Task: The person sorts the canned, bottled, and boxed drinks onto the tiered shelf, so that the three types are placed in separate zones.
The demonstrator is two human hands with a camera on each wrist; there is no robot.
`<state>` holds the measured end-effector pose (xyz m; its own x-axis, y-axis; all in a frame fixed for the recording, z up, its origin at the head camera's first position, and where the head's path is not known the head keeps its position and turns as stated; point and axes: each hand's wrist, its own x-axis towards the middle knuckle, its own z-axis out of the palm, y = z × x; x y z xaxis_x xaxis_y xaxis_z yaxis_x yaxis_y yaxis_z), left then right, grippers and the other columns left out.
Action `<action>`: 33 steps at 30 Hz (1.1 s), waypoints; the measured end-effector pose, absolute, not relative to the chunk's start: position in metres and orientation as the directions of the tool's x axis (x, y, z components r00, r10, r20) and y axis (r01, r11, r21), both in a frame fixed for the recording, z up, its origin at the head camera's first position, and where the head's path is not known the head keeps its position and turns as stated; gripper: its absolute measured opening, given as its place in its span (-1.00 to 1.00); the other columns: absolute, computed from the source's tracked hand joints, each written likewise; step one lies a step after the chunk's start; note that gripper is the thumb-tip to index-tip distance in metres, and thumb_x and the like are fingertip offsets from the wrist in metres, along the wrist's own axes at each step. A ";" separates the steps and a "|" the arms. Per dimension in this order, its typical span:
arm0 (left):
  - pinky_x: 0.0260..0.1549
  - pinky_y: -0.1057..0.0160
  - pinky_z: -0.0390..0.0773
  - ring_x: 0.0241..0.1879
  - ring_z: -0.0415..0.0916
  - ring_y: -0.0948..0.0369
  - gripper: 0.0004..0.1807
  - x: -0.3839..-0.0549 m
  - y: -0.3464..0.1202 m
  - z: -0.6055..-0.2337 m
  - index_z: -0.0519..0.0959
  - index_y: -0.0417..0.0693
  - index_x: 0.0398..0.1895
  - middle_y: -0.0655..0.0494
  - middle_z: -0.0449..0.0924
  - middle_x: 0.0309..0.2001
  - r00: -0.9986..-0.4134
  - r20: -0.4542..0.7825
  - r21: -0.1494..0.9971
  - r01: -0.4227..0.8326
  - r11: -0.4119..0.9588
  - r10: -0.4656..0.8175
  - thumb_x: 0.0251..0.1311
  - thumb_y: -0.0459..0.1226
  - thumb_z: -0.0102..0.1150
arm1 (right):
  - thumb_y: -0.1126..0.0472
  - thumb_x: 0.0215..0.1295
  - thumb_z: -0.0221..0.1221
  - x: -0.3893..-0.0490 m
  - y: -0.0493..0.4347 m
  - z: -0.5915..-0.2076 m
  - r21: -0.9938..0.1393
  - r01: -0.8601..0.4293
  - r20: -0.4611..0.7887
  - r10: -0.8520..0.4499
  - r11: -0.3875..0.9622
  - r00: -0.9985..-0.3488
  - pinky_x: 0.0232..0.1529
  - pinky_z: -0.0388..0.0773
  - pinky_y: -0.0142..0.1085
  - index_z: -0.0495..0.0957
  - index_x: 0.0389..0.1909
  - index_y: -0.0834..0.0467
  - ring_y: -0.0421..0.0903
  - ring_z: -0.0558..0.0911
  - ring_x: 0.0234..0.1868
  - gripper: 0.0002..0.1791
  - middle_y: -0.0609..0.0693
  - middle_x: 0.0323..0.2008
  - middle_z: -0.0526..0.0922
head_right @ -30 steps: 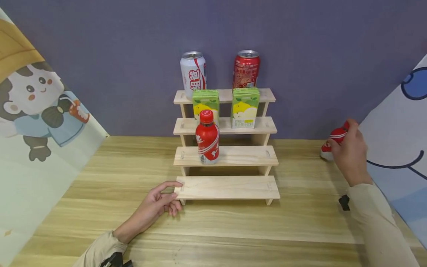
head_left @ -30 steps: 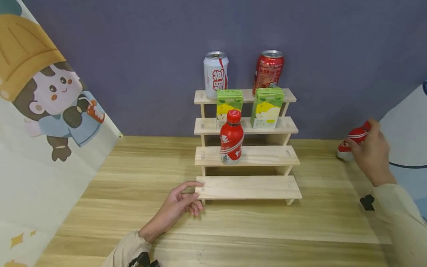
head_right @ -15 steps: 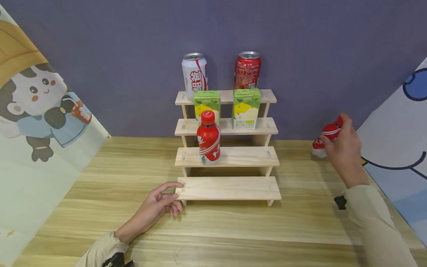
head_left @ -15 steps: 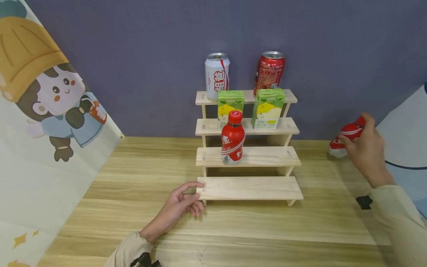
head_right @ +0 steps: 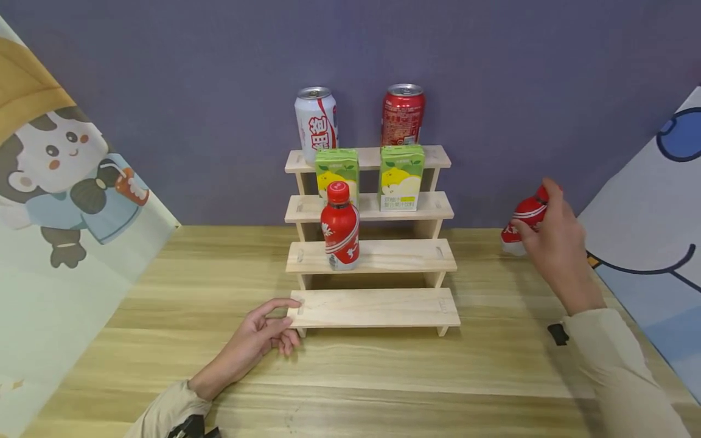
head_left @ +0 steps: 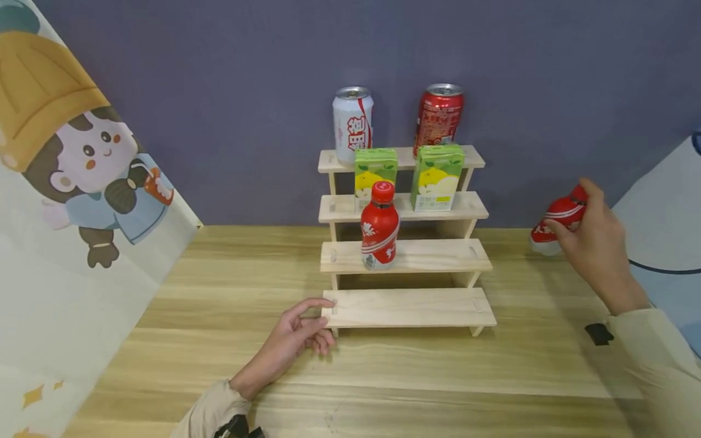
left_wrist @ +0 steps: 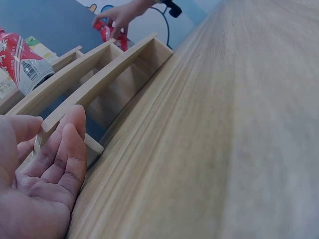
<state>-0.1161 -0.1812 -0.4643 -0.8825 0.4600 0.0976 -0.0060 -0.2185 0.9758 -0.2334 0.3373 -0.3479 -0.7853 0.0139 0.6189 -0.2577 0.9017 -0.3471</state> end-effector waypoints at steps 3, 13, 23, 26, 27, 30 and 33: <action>-0.40 0.26 0.69 -0.44 0.65 0.16 -0.55 -0.116 -0.181 -0.463 0.28 -0.29 0.37 -0.11 0.73 -0.34 -0.881 0.096 0.978 -0.003 -0.209 0.463 0.50 -0.33 -0.02 | 0.40 0.09 0.44 -0.227 0.334 -0.341 -0.319 -0.289 0.640 -0.020 0.903 -0.768 -0.54 0.37 -0.37 -0.01 0.53 0.19 0.27 0.49 -0.38 0.06 0.48 -0.11 0.48; -0.39 0.26 0.70 -0.42 0.65 0.16 -0.55 -0.116 -0.180 -0.465 0.28 -0.26 0.37 -0.12 0.73 -0.33 -0.883 0.089 0.979 -0.007 -0.204 0.462 0.50 -0.31 -0.02 | 0.43 0.04 0.46 -0.207 0.316 -0.323 -0.317 -0.348 0.642 -0.070 0.882 -0.764 -0.50 0.29 -0.73 0.00 0.53 0.18 0.28 0.52 -0.32 0.10 0.48 -0.04 0.48; -0.39 0.26 0.70 -0.43 0.65 0.16 -0.55 -0.116 -0.181 -0.466 0.28 -0.27 0.37 -0.13 0.72 -0.34 -0.884 0.090 0.978 -0.008 -0.207 0.460 0.50 -0.32 -0.02 | 0.48 -0.03 0.48 -0.188 0.291 -0.306 -0.263 -0.430 0.691 -0.143 0.864 -0.709 -0.28 0.10 -0.84 0.04 0.52 0.17 0.25 0.56 -0.28 0.12 0.45 0.03 0.50; -0.41 0.27 0.69 -0.44 0.65 0.16 -0.56 -0.116 -0.181 -0.466 0.30 -0.25 0.37 -0.13 0.72 -0.35 -0.888 0.085 0.978 -0.013 -0.209 0.452 0.50 -0.32 -0.01 | 0.49 -0.07 0.49 -0.184 0.285 -0.303 -0.242 -0.457 0.709 -0.165 0.856 -0.686 -0.25 0.10 -0.83 0.06 0.52 0.17 0.22 0.56 -0.28 0.14 0.43 0.02 0.52; -0.41 0.28 0.69 -0.44 0.65 0.15 -0.56 -0.116 -0.181 -0.465 0.30 -0.24 0.36 -0.12 0.72 -0.35 -0.889 0.081 0.978 -0.017 -0.210 0.450 0.49 -0.31 0.00 | 0.49 -0.08 0.50 -0.183 0.283 -0.302 -0.233 -0.463 0.715 -0.172 0.855 -0.677 -0.24 0.11 -0.82 0.07 0.52 0.17 0.21 0.56 -0.28 0.14 0.43 0.02 0.52; -0.42 0.29 0.69 -0.44 0.65 0.15 -0.56 -0.116 -0.181 -0.465 0.31 -0.24 0.36 -0.12 0.72 -0.35 -0.890 0.080 0.978 -0.018 -0.210 0.449 0.49 -0.31 0.01 | 0.49 -0.10 0.51 -0.180 0.276 -0.300 -0.215 -0.481 0.728 -0.189 0.850 -0.659 -0.22 0.12 -0.82 0.09 0.51 0.19 0.20 0.56 -0.27 0.14 0.42 0.03 0.53; -0.42 0.28 0.68 -0.43 0.65 0.14 -0.56 -0.116 -0.180 -0.465 0.30 -0.27 0.36 -0.13 0.72 -0.35 -0.887 0.085 0.978 -0.013 -0.209 0.454 0.50 -0.31 -0.01 | 0.48 -0.12 0.53 -0.177 0.271 -0.297 -0.190 -0.495 0.740 -0.207 0.848 -0.639 -0.19 0.12 -0.82 0.10 0.51 0.20 0.19 0.58 -0.27 0.15 0.41 0.03 0.54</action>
